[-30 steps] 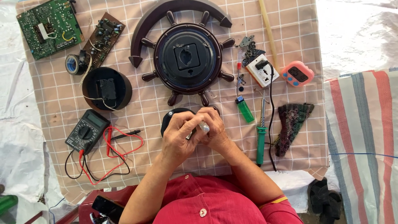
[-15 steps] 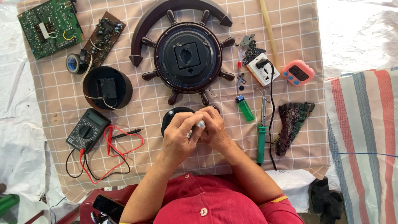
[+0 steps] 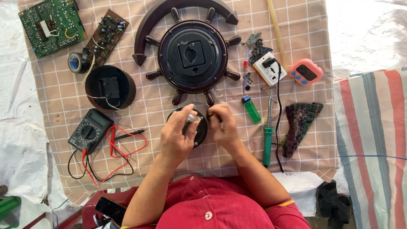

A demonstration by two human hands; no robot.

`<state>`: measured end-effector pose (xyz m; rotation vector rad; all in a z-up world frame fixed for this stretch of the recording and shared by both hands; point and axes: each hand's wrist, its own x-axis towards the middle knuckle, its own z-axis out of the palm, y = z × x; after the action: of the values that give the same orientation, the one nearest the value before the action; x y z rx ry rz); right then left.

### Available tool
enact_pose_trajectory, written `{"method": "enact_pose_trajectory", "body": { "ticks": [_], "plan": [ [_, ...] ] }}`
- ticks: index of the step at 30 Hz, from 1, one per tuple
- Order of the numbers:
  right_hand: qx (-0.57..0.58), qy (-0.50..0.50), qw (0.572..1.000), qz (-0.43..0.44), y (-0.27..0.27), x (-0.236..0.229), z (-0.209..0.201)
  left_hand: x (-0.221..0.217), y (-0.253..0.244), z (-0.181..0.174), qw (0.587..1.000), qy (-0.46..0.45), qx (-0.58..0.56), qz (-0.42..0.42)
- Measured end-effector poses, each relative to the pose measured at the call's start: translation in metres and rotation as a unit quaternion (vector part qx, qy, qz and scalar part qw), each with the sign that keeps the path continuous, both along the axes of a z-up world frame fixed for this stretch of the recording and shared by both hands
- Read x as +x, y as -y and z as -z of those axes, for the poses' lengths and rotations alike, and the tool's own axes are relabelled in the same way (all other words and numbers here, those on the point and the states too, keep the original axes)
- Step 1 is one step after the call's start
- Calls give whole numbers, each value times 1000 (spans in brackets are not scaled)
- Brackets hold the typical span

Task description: The person cleans the bottom of a black circular electronic device using a small white object and a dark cloth. They wipe the surface thoroughly, turning the device over to clean different sides.

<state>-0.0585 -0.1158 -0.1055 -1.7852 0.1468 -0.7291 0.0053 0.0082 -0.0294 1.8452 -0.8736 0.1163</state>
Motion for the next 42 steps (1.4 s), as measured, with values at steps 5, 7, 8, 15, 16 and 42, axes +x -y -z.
{"method": "enact_pose_trajectory", "body": {
  "ticks": [5, 7, 8, 15, 16, 42],
  "plan": [
    [105, 76, 991, 33, 7, -1, 1, -4, -18, -12, 998, -44, -49, -8],
    [85, 78, 993, 30, 8, 2, -2, -6, -28, -17, 998, -54, -31, -2],
    [64, 86, 994, 26, 7, 3, -3, -7, -34, -19, 998, -59, -14, 4],
    [32, 44, 998, 31, 5, 3, -7, -26, -51, -9, 995, -93, -14, 28],
    [27, 46, 998, 29, 5, 3, -8, -27, -51, -8, 995, -90, -14, 29],
    [-14, 24, 1000, 10, 6, 2, -8, -29, -41, -7, 996, -18, 5, 92]
  ]
}}
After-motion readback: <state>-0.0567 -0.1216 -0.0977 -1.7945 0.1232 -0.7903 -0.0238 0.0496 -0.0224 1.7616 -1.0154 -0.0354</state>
